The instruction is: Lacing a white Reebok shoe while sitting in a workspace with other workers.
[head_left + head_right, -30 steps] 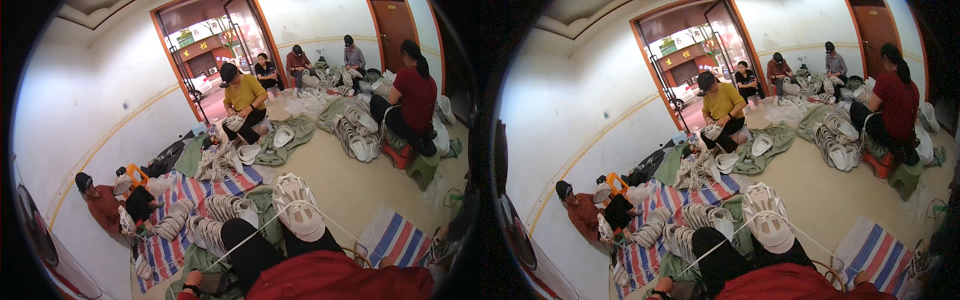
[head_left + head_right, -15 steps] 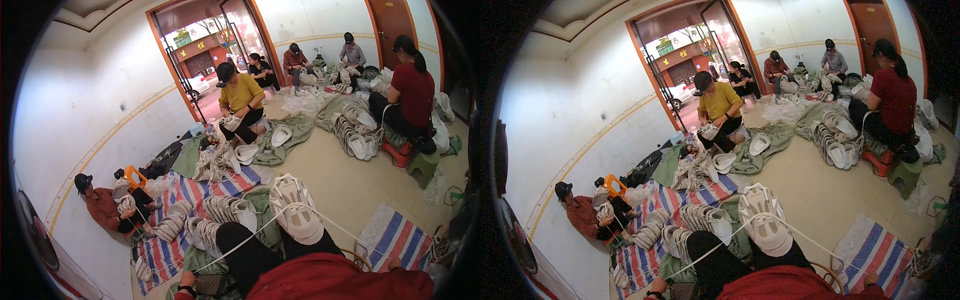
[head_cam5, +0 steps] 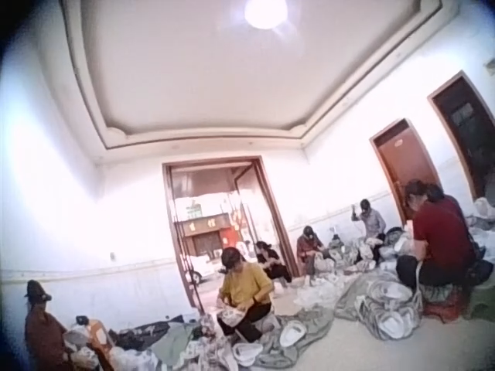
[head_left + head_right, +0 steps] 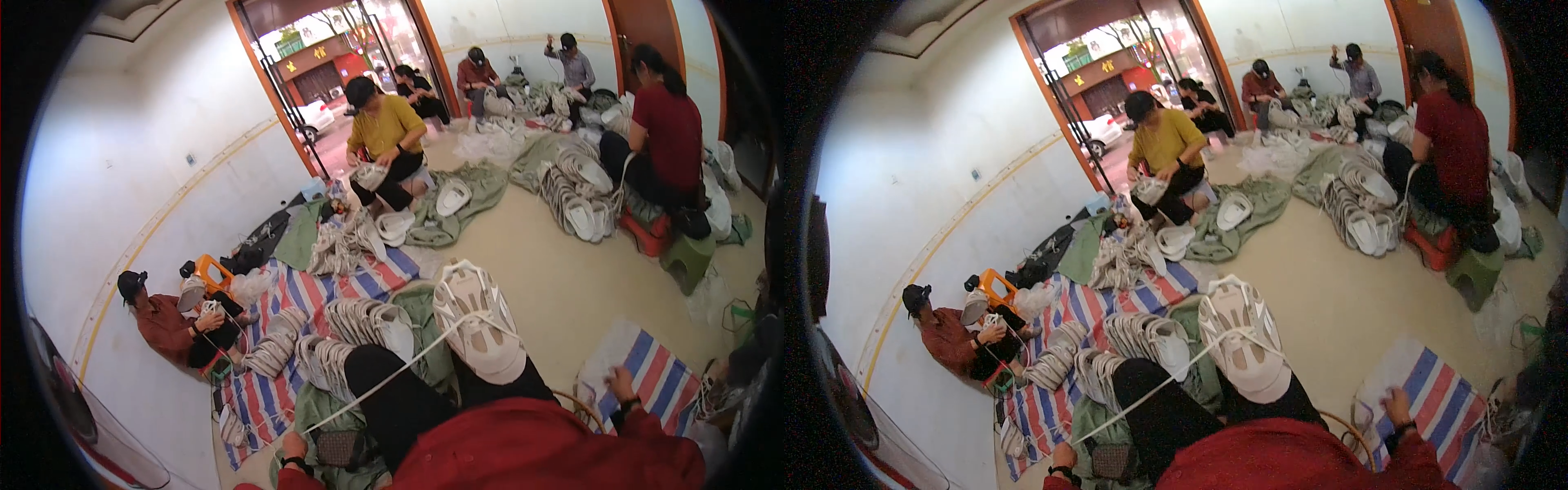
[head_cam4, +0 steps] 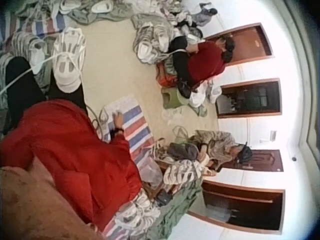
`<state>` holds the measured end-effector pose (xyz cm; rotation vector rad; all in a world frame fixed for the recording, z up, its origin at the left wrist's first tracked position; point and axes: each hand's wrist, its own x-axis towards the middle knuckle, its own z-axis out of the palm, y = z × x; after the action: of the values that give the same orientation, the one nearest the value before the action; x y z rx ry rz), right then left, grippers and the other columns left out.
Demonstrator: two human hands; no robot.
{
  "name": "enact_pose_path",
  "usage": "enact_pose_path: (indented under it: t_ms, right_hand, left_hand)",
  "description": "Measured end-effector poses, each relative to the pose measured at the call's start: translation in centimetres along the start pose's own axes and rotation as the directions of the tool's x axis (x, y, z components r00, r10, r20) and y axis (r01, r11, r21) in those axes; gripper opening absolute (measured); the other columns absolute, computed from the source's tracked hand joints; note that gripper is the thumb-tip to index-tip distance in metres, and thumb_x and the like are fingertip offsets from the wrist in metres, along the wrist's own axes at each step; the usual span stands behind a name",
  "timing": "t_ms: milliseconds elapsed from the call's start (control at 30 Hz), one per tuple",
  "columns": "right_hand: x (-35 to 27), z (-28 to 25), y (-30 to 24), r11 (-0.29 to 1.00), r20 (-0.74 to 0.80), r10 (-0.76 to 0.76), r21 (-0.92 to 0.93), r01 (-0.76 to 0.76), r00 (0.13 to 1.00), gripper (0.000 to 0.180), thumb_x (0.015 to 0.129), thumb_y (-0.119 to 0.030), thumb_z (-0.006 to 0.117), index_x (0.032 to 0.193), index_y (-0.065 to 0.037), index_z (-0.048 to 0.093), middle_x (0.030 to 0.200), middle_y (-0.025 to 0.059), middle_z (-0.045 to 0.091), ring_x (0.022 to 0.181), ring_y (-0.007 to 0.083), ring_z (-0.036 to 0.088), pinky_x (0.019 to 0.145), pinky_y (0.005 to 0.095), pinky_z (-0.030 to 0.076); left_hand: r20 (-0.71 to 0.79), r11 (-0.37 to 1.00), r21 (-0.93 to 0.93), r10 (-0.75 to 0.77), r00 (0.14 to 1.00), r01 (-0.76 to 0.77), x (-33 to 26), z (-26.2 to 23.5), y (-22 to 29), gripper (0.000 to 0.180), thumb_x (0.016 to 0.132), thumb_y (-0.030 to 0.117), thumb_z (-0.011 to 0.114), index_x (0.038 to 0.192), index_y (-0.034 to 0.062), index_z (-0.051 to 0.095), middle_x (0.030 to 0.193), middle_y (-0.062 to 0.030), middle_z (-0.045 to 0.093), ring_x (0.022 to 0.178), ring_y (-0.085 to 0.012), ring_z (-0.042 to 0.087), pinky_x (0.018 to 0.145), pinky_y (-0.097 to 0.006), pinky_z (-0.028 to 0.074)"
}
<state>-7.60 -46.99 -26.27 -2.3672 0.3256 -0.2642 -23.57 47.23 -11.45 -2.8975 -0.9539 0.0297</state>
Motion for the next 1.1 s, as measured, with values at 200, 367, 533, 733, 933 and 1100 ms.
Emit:
enact_pose_path:
  t_ms: [200, 367, 533, 733, 933, 1100]
  right_hand:
    - [9.1, -2.2, -31.7, 0.808, 0.12, -0.348, 0.542, 0.232, 0.93, 0.016, 0.089, -0.004, 0.052, 0.1, 0.006, 0.058, 0.085, 0.0102, 0.064, 0.081, 0.0194, 0.067, 0.07, 0.0306, 0.053]
    - [10.2, -1.4, -43.4, 0.645, 0.138, -0.523, 0.709, 0.285, 0.841, 0.013, 0.091, -0.012, 0.058, 0.092, 0.0, 0.062, 0.079, 0.0007, 0.062, 0.072, 0.0086, 0.054, 0.066, 0.0248, 0.046]
    - [10.1, 1.6, -47.0, 0.645, 0.17, -0.555, 0.706, 0.292, 0.815, 0.013, 0.09, -0.013, 0.06, 0.092, -0.001, 0.062, 0.077, -0.0002, 0.061, 0.071, 0.0079, 0.052, 0.066, 0.0254, 0.045]
    - [10.0, 3.0, -44.2, 0.657, 0.183, -0.462, 0.728, 0.196, 0.868, 0.009, 0.089, -0.011, 0.061, 0.089, -0.002, 0.062, 0.071, -0.0019, 0.058, 0.065, 0.0063, 0.049, 0.059, 0.0232, 0.042]
    - [9.8, 3.0, -44.4, 0.645, 0.253, -0.372, 0.763, 0.052, 0.893, 0.009, 0.09, -0.01, 0.061, 0.088, -0.002, 0.062, 0.067, -0.003, 0.056, 0.06, 0.0045, 0.048, 0.053, 0.0219, 0.04]
    - [10.1, 3.6, -44.6, 0.672, 0.159, -0.427, 0.715, 0.194, 0.89, 0.008, 0.089, -0.01, 0.061, 0.089, -0.002, 0.063, 0.065, -0.0005, 0.058, 0.06, 0.0069, 0.052, 0.053, 0.0246, 0.042]
  left_hand:
    - [0.026, 0.999, 0.031, -0.009, 1.0, 0.008, -0.3, 0.4, -1.6, 0.016, 0.082, 0.012, 0.057, 0.081, -0.0021, 0.066, 0.082, -0.0234, 0.066, 0.08, -0.0399, 0.066, 0.071, -0.049, 0.051]
    - [-0.101, 0.993, -0.114, -0.002, 0.995, -0.01, 0.2, -1.0, 0.5, 0.011, 0.078, 0.007, 0.055, 0.079, -0.0016, 0.062, 0.076, -0.0273, 0.063, 0.075, -0.0448, 0.063, 0.066, -0.051, 0.048]
    - [-0.288, 0.923, -0.379, -0.05, 0.956, -0.066, 1.4, -3.9, 3.6, 0.01, 0.086, 0.008, 0.05, 0.083, 0.0008, 0.056, 0.073, -0.0228, 0.062, 0.068, -0.0395, 0.061, 0.061, -0.046, 0.046]
    - [-0.317, 0.699, -0.647, 0.116, 0.941, -0.304, 0.9, -17.4, 18.0, 0.014, 0.09, 0.004, 0.049, 0.097, 0.0018, 0.062, 0.071, -0.0084, 0.06, 0.063, -0.0151, 0.058, 0.058, -0.03, 0.045]
    - [-0.354, 0.373, -0.815, 0.285, 0.891, -0.444, -0.8, -23.6, 32.1, 0.015, 0.096, 0.009, 0.054, 0.106, 0.0004, 0.062, 0.079, -0.0046, 0.063, 0.07, -0.0091, 0.059, 0.062, -0.023, 0.045]
    - [-0.378, 0.216, -0.848, 0.394, 0.837, -0.485, -0.8, -24.3, 40.5, 0.014, 0.094, 0.007, 0.057, 0.105, 0.0015, 0.063, 0.083, -0.0029, 0.065, 0.078, -0.0087, 0.061, 0.07, -0.023, 0.048]
